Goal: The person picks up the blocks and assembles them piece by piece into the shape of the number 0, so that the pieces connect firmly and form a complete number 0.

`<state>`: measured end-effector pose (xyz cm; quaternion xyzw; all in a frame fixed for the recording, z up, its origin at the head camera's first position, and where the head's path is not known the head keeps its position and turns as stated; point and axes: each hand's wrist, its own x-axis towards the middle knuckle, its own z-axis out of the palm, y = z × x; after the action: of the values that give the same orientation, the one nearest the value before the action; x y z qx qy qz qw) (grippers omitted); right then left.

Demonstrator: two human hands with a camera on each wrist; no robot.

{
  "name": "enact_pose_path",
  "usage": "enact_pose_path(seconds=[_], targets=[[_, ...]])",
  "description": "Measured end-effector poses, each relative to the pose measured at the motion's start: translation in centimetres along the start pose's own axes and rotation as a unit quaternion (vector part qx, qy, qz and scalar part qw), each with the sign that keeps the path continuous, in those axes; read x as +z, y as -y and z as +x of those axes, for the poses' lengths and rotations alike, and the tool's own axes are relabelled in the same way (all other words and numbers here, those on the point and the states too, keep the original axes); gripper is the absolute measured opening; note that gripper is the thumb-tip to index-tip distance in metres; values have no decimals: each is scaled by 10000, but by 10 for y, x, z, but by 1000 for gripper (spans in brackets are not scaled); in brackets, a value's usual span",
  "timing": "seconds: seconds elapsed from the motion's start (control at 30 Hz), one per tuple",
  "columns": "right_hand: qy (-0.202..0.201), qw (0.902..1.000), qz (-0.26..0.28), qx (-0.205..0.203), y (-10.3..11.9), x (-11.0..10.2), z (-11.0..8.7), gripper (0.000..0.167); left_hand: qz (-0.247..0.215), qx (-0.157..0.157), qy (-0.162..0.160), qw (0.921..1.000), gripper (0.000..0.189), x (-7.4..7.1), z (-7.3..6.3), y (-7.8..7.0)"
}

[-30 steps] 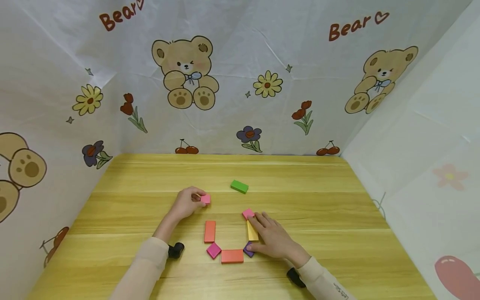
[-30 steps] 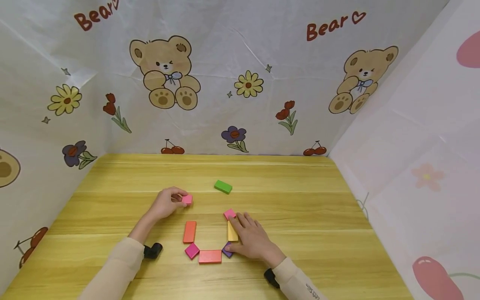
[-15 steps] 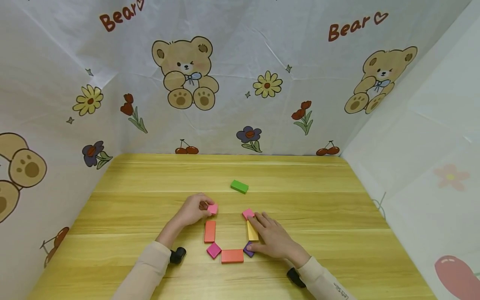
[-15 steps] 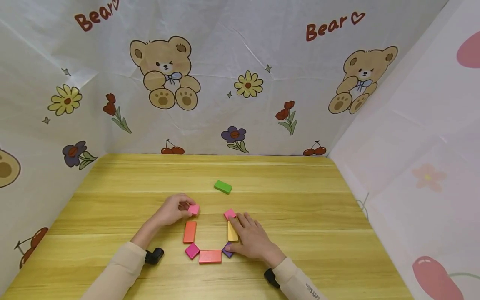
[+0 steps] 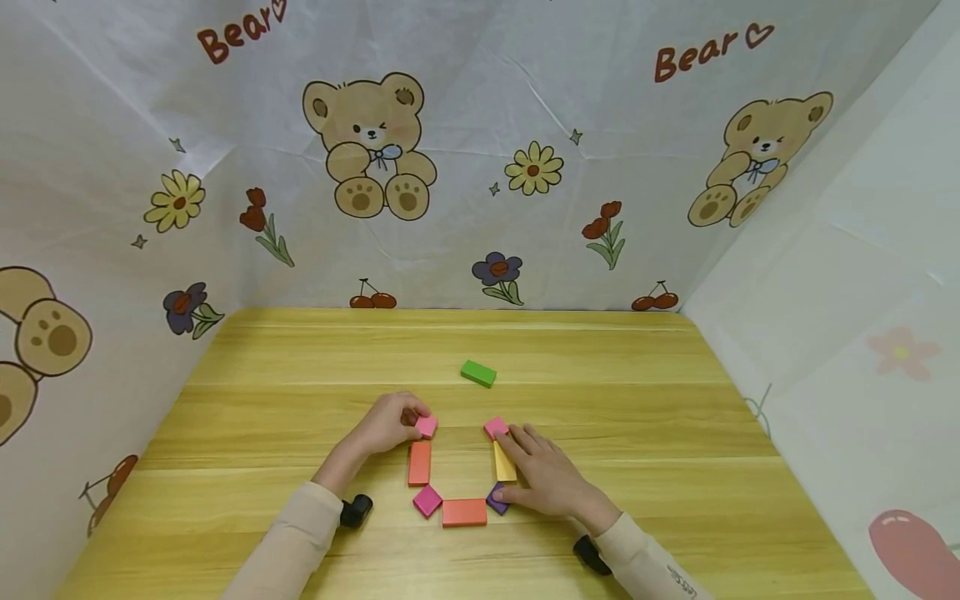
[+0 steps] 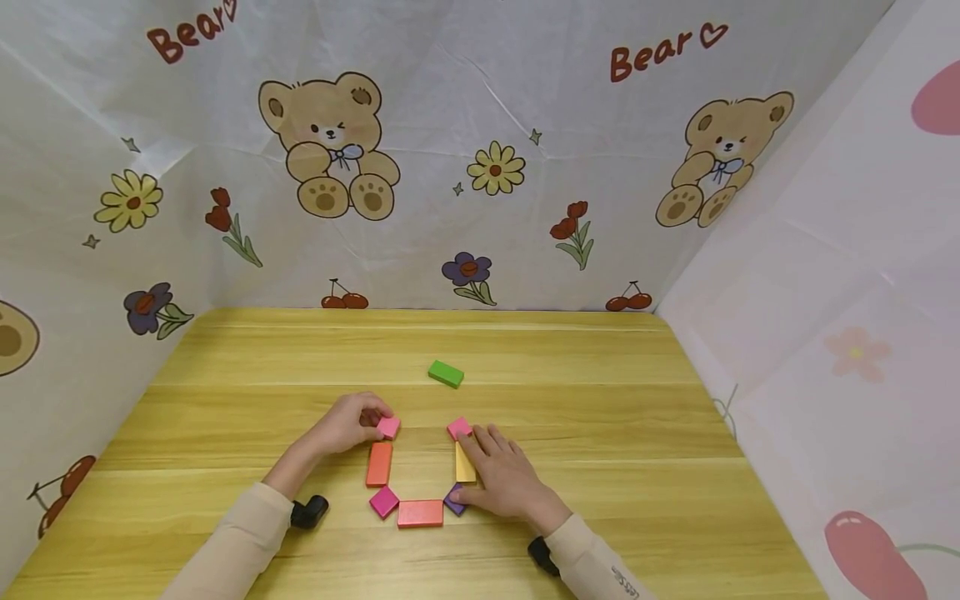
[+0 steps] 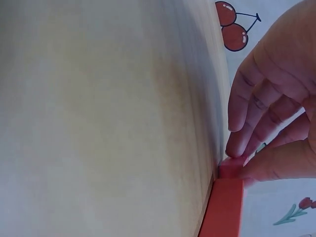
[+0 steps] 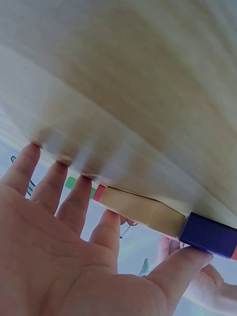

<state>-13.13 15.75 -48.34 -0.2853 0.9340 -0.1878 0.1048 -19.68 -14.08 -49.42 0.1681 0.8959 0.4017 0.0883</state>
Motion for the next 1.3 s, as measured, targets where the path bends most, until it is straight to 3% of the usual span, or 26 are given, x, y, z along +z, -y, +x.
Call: enact_pose_path(seconds=[0.4, 0.63, 1.3], targets=[[-5, 10000, -18, 16, -1, 2, 0, 81, 126, 39, -4, 9999, 23, 1, 0, 2], [24, 10000, 30, 10, -1, 2, 1, 82, 338, 360, 135, 9987, 23, -1, -1, 4], [-28, 10000, -41, 32, 0, 2, 1, 81, 359, 412, 259, 9982, 27, -3, -4, 0]])
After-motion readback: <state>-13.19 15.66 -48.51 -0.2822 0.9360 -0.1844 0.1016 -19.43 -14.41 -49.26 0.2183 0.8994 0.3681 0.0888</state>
